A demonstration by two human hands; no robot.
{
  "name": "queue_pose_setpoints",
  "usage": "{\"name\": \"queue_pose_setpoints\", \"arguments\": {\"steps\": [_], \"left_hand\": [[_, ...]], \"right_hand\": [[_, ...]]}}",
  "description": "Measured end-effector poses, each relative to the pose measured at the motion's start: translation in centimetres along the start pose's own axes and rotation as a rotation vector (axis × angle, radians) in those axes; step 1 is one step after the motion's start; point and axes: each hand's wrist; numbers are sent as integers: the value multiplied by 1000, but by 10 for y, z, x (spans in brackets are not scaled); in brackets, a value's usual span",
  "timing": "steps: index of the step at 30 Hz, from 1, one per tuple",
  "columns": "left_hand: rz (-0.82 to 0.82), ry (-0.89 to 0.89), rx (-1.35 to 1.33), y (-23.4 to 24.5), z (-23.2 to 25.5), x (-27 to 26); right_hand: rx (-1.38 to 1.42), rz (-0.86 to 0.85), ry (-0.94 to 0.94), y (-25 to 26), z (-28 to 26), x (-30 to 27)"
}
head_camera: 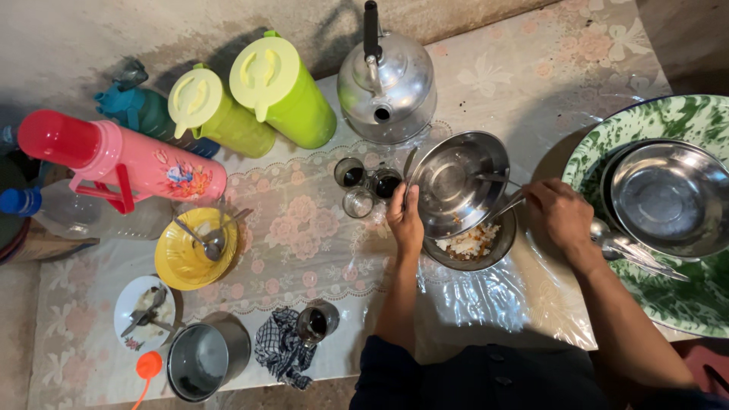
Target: The person uses a spoon to transfer portions of food from several bowls into a single bowl.
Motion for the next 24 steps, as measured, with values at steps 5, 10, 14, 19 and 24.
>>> {"name": "queue_pose_setpoints", "arguments": {"steps": [5,10,14,19,24], "left_hand": [[-43,11,72,4,15,1],[-86,11,28,4,10,-7],[8,44,-65,8,-1,-1],[20,12,27,14,4,-2],[-23,-73,71,8,14,-9]], "right_hand": [[126,89,149,8,-15,13],[-63,108,192,9,-27,28],[-143,-16,71,5,-28,15],[-31,22,73,2,-27,8],[-132,98,84,-9,-26,14]]}}
Point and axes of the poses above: each hand's wrist, its own x-axis towards the middle knuckle, its own y-axis out of the back of the hand, z = x × y, and after that the axes turned 15 degrees about x, right-handed
